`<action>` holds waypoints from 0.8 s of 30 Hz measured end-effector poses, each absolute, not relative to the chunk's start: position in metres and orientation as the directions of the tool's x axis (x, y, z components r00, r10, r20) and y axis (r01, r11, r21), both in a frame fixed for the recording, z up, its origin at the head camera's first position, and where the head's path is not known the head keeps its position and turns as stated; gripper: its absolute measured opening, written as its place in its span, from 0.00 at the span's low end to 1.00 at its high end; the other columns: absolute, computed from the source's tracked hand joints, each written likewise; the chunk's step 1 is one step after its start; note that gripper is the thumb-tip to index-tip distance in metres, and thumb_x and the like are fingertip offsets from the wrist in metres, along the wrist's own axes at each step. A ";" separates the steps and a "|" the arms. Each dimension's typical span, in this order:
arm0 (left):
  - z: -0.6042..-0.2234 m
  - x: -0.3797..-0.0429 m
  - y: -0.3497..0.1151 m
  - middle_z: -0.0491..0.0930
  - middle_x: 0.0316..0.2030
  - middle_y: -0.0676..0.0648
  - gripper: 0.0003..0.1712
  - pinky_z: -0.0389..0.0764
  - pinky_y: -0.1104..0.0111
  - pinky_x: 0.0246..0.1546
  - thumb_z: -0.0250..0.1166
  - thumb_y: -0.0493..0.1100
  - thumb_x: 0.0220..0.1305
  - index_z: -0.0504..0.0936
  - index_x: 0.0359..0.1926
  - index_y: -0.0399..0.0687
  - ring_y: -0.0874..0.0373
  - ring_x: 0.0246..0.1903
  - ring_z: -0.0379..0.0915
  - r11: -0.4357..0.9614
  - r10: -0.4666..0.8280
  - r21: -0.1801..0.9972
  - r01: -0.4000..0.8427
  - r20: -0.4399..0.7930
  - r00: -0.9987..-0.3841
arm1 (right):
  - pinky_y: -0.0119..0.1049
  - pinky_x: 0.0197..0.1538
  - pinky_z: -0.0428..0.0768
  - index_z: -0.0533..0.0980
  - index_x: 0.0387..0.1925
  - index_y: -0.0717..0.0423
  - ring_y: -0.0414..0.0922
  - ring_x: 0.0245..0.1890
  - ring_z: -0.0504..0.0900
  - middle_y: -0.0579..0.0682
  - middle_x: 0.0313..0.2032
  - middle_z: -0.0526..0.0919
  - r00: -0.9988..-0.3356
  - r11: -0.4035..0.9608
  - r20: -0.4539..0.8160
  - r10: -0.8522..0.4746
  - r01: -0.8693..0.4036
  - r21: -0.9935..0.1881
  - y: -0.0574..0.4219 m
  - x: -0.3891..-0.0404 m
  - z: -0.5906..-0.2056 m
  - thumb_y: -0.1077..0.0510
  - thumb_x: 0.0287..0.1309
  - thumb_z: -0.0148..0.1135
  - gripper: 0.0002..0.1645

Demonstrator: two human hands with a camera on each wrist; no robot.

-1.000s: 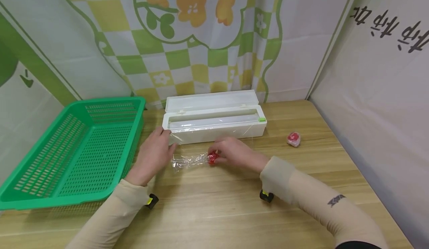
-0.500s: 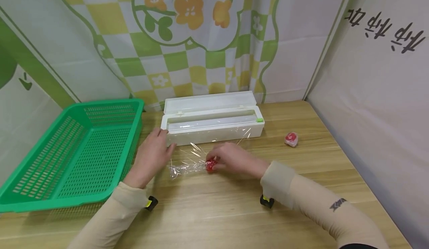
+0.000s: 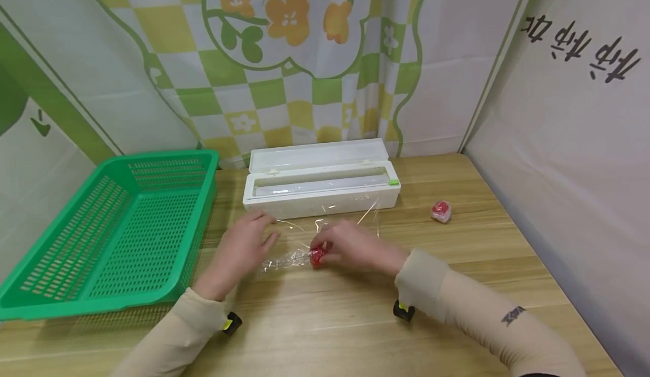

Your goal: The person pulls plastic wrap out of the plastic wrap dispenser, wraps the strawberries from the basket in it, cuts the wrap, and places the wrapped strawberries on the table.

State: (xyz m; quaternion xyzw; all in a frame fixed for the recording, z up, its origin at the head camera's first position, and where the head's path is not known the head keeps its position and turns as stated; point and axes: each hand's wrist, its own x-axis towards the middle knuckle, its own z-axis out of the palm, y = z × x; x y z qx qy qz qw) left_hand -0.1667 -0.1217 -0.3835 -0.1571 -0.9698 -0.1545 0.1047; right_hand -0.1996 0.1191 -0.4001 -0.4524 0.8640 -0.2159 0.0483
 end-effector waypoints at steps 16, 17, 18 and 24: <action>-0.398 -0.143 -0.101 0.82 0.40 0.55 0.11 0.79 0.66 0.49 0.68 0.47 0.57 0.84 0.42 0.53 0.61 0.43 0.76 0.690 0.593 0.331 0.643 0.252 -0.765 | 0.29 0.39 0.81 0.81 0.39 0.45 0.34 0.33 0.80 0.35 0.34 0.84 -0.640 0.504 0.048 -0.767 -0.647 -0.572 0.117 -0.191 -0.404 0.50 0.52 0.69 0.12; -0.399 -0.142 -0.100 0.81 0.40 0.56 0.12 0.79 0.67 0.49 0.69 0.48 0.56 0.84 0.42 0.54 0.62 0.43 0.75 0.677 0.608 0.335 0.656 0.248 -0.754 | 0.29 0.39 0.81 0.81 0.38 0.44 0.34 0.33 0.80 0.35 0.34 0.84 -0.643 0.505 0.041 -0.765 -0.638 -0.581 0.117 -0.190 -0.404 0.50 0.51 0.70 0.11; -0.400 -0.141 -0.100 0.81 0.40 0.56 0.12 0.79 0.68 0.49 0.69 0.47 0.55 0.84 0.42 0.55 0.63 0.44 0.75 0.664 0.622 0.336 0.668 0.246 -0.743 | 0.29 0.38 0.81 0.81 0.38 0.44 0.34 0.33 0.80 0.34 0.33 0.84 -0.647 0.508 0.033 -0.762 -0.628 -0.589 0.117 -0.190 -0.404 0.50 0.52 0.69 0.11; -0.407 -0.139 -0.098 0.80 0.39 0.57 0.15 0.78 0.71 0.47 0.73 0.48 0.51 0.83 0.41 0.56 0.66 0.41 0.73 0.625 0.652 0.367 0.690 0.240 -0.719 | 0.29 0.38 0.81 0.81 0.39 0.41 0.34 0.33 0.80 0.34 0.32 0.83 -0.664 0.522 -0.059 -0.745 -0.526 -0.672 0.118 -0.186 -0.407 0.52 0.53 0.68 0.09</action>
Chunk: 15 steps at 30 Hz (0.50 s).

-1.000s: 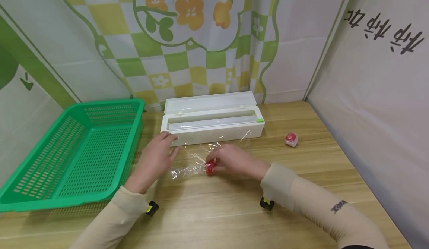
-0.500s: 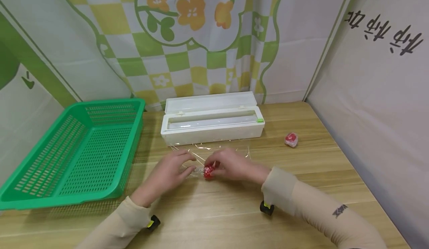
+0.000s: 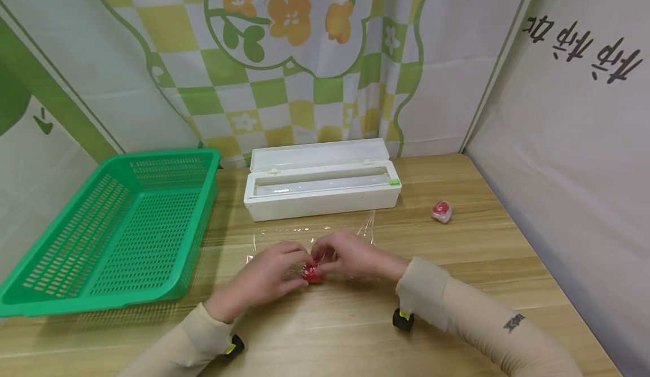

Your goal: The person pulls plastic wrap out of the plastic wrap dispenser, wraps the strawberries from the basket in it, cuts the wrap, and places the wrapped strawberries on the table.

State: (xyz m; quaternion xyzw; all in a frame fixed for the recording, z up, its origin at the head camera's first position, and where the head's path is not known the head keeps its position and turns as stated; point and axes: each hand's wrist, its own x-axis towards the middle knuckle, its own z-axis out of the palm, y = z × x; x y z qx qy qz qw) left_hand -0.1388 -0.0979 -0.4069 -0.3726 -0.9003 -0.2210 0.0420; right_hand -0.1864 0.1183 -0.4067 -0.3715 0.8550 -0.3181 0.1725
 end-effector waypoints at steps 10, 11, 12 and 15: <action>-0.406 -0.138 -0.096 0.79 0.38 0.58 0.15 0.79 0.71 0.45 0.72 0.47 0.52 0.83 0.42 0.56 0.64 0.39 0.75 0.635 0.650 0.389 0.667 0.196 -0.734 | 0.29 0.40 0.81 0.81 0.40 0.39 0.34 0.34 0.81 0.34 0.34 0.84 -0.664 0.516 -0.077 -0.744 -0.497 -0.698 0.118 -0.186 -0.407 0.50 0.54 0.67 0.10; -0.406 -0.138 -0.097 0.79 0.39 0.58 0.15 0.79 0.71 0.46 0.72 0.47 0.52 0.83 0.42 0.56 0.65 0.39 0.75 0.641 0.647 0.388 0.662 0.192 -0.738 | 0.29 0.40 0.81 0.81 0.41 0.39 0.33 0.35 0.80 0.33 0.35 0.84 -0.671 0.527 -0.075 -0.738 -0.504 -0.684 0.119 -0.186 -0.406 0.50 0.54 0.67 0.11; -0.406 -0.139 -0.097 0.80 0.39 0.58 0.15 0.79 0.71 0.46 0.72 0.47 0.52 0.83 0.42 0.56 0.65 0.40 0.76 0.646 0.645 0.383 0.660 0.188 -0.740 | 0.28 0.41 0.81 0.81 0.42 0.39 0.32 0.35 0.80 0.33 0.36 0.84 -0.677 0.536 -0.067 -0.733 -0.514 -0.670 0.119 -0.187 -0.405 0.50 0.55 0.67 0.11; -0.406 -0.140 -0.098 0.81 0.40 0.57 0.15 0.79 0.70 0.48 0.71 0.48 0.54 0.83 0.44 0.56 0.65 0.42 0.76 0.659 0.635 0.392 0.642 0.166 -0.754 | 0.28 0.42 0.80 0.82 0.41 0.39 0.30 0.36 0.79 0.32 0.37 0.84 -0.687 0.549 -0.028 -0.726 -0.555 -0.625 0.120 -0.189 -0.401 0.49 0.55 0.66 0.10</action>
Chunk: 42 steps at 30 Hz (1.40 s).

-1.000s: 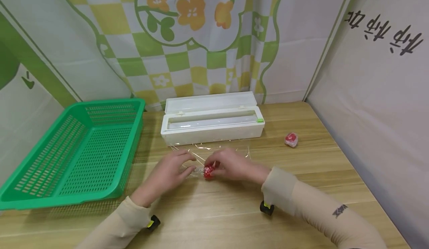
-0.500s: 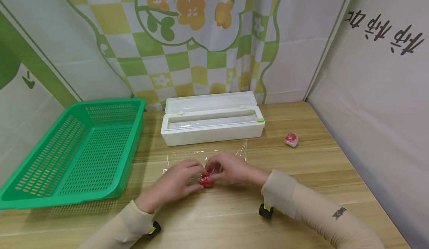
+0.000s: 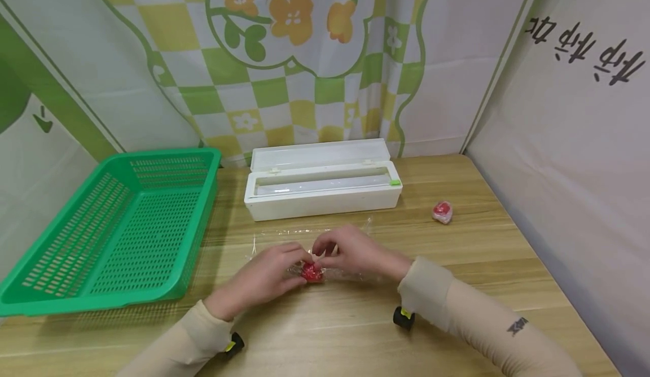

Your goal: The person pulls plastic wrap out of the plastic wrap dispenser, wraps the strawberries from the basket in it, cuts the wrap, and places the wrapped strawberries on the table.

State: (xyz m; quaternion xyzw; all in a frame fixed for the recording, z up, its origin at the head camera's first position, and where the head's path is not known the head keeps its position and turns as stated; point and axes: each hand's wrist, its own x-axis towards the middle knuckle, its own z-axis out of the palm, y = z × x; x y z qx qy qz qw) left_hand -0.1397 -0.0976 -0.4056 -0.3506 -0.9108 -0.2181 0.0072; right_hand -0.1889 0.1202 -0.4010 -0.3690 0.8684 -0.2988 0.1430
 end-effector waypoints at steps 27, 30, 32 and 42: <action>-0.403 -0.143 -0.102 0.78 0.38 0.58 0.16 0.79 0.69 0.44 0.69 0.53 0.56 0.81 0.45 0.56 0.65 0.38 0.73 0.671 0.644 0.387 0.633 0.120 -0.756 | 0.30 0.41 0.81 0.83 0.42 0.37 0.34 0.35 0.81 0.32 0.35 0.85 -0.672 0.549 -0.145 -0.726 -0.440 -0.711 0.121 -0.185 -0.403 0.51 0.52 0.69 0.13; -0.404 -0.143 -0.101 0.76 0.36 0.59 0.16 0.78 0.72 0.41 0.71 0.50 0.54 0.81 0.43 0.56 0.66 0.35 0.72 0.643 0.663 0.408 0.648 0.129 -0.738 | 0.30 0.44 0.80 0.83 0.41 0.38 0.34 0.36 0.82 0.32 0.36 0.86 -0.671 0.546 -0.168 -0.722 -0.404 -0.734 0.121 -0.186 -0.403 0.50 0.52 0.68 0.12; -0.405 -0.144 -0.101 0.76 0.36 0.59 0.15 0.78 0.73 0.41 0.71 0.49 0.54 0.81 0.42 0.55 0.67 0.35 0.72 0.635 0.668 0.416 0.651 0.128 -0.733 | 0.29 0.44 0.80 0.83 0.42 0.38 0.33 0.36 0.82 0.32 0.37 0.86 -0.669 0.548 -0.163 -0.725 -0.416 -0.726 0.121 -0.187 -0.403 0.50 0.53 0.67 0.12; -0.405 -0.147 -0.101 0.79 0.36 0.57 0.12 0.80 0.71 0.43 0.63 0.51 0.62 0.82 0.44 0.53 0.66 0.36 0.74 0.666 0.642 0.419 0.617 0.099 -0.761 | 0.31 0.42 0.80 0.84 0.38 0.39 0.31 0.34 0.80 0.32 0.37 0.85 -0.648 0.524 0.003 -0.762 -0.618 -0.586 0.121 -0.192 -0.396 0.49 0.52 0.69 0.09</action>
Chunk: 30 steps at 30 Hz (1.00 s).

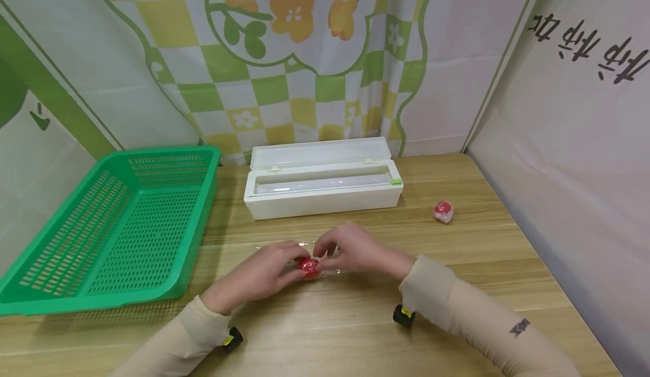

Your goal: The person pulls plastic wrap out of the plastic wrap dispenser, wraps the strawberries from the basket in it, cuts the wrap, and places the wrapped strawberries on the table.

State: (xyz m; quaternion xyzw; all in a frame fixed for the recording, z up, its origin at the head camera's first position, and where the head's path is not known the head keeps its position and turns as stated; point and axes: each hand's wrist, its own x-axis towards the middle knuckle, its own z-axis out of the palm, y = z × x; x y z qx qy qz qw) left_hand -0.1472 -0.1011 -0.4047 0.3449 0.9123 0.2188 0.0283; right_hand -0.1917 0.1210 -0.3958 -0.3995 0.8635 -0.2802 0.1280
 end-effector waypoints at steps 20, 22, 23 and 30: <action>-0.407 -0.150 -0.099 0.78 0.37 0.57 0.13 0.79 0.71 0.41 0.71 0.47 0.55 0.82 0.42 0.52 0.65 0.36 0.74 0.713 0.581 0.372 0.595 0.162 -0.798 | 0.32 0.46 0.81 0.84 0.38 0.39 0.31 0.38 0.81 0.33 0.38 0.86 -0.729 0.578 -0.018 -0.685 -0.528 -0.622 0.117 -0.195 -0.403 0.51 0.54 0.67 0.08; -0.408 -0.152 -0.099 0.79 0.35 0.56 0.12 0.79 0.71 0.39 0.69 0.47 0.57 0.82 0.41 0.51 0.66 0.35 0.74 0.727 0.563 0.377 0.574 0.153 -0.813 | 0.34 0.48 0.80 0.84 0.38 0.39 0.32 0.40 0.81 0.33 0.39 0.86 -0.730 0.585 0.013 -0.684 -0.558 -0.589 0.116 -0.195 -0.402 0.50 0.54 0.67 0.08; -0.408 -0.152 -0.099 0.79 0.35 0.56 0.11 0.79 0.70 0.39 0.68 0.48 0.58 0.83 0.41 0.51 0.66 0.34 0.74 0.734 0.554 0.379 0.564 0.146 -0.820 | 0.35 0.48 0.80 0.84 0.39 0.39 0.33 0.41 0.81 0.33 0.39 0.86 -0.724 0.583 0.027 -0.689 -0.577 -0.572 0.116 -0.195 -0.402 0.50 0.54 0.68 0.09; -0.408 -0.155 -0.098 0.79 0.36 0.55 0.12 0.80 0.68 0.39 0.65 0.48 0.61 0.83 0.44 0.52 0.64 0.35 0.74 0.752 0.543 0.337 0.566 0.169 -0.822 | 0.31 0.44 0.81 0.84 0.39 0.44 0.34 0.38 0.82 0.37 0.39 0.87 -0.671 0.541 0.083 -0.737 -0.659 -0.523 0.113 -0.197 -0.405 0.55 0.50 0.70 0.11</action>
